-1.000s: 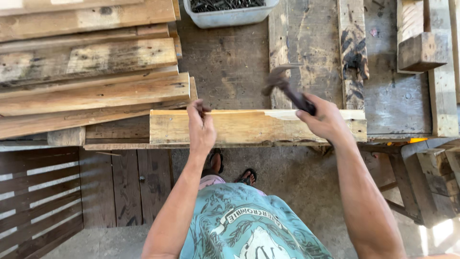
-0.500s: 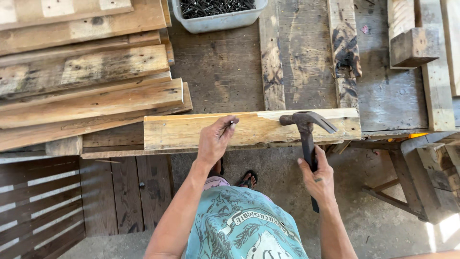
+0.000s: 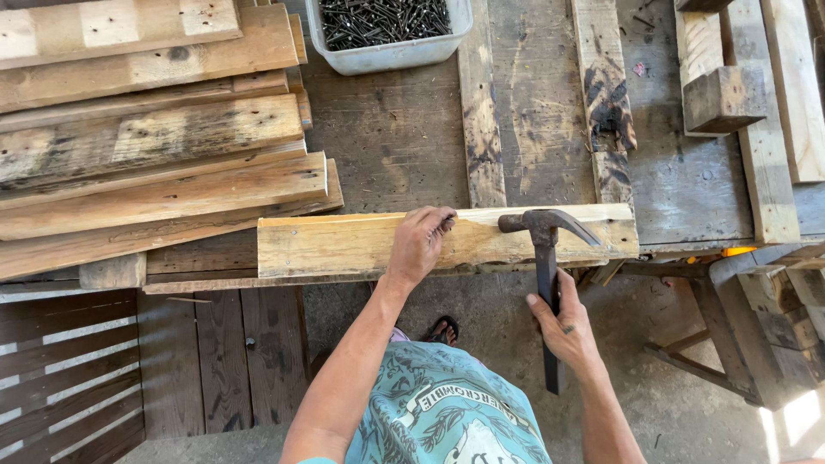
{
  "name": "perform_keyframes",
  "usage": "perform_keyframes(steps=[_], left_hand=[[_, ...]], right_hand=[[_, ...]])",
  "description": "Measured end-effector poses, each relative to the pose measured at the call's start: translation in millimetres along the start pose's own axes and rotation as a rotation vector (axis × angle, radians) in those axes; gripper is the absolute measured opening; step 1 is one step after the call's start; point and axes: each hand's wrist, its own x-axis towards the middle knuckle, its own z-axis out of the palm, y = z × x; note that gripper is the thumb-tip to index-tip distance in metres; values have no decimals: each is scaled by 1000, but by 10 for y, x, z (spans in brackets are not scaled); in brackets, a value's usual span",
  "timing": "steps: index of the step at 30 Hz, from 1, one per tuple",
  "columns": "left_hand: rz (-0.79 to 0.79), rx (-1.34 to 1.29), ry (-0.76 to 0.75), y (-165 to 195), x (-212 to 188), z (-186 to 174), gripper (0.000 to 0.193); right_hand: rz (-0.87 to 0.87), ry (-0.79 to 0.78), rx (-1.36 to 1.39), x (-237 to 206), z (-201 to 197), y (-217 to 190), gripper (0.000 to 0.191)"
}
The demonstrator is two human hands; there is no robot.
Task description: The person selects a wooden plank from a stack on the workbench and positions it, then takes nails from a bin and hammers them into the plank with a claw hammer, repositioning the plank between nails. At the end the person sets the plank down on the bench.
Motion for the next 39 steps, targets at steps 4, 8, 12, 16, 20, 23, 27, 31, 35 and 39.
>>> perform_keyframes(steps=[4, 8, 12, 16, 20, 23, 27, 31, 35, 39], left_hand=[[39, 31, 47, -30, -11, 18, 18], [40, 21, 39, -33, -7, 19, 14], [41, -3, 28, -63, -7, 49, 14], [17, 4, 9, -128, -18, 70, 14], [17, 16, -15, -111, -14, 40, 15], [-39, -3, -104, -28, 5, -71, 21], [84, 408, 50, -27, 78, -412, 37], [-207, 674, -265, -110, 87, -615, 34], [-86, 692, -129, -174, 56, -593, 32], [-59, 704, -118, -189, 21, -568, 28]], right_hand=[[-95, 8, 38, -19, -103, -198, 55], [-327, 3, 59, -111, -369, -609, 50], [-701, 94, 31, -191, -522, -943, 47], [-536, -22, -210, -152, -259, -983, 52], [-360, -160, -320, -104, -48, -931, 52], [-201, -182, -247, -203, -218, -1015, 52], [-782, 152, -107, -439, -661, -1211, 44], [-576, 239, 115, -396, -701, -1133, 47], [-466, 218, -519, -5, -223, -723, 26], [-161, -200, -347, 167, 83, -519, 32]])
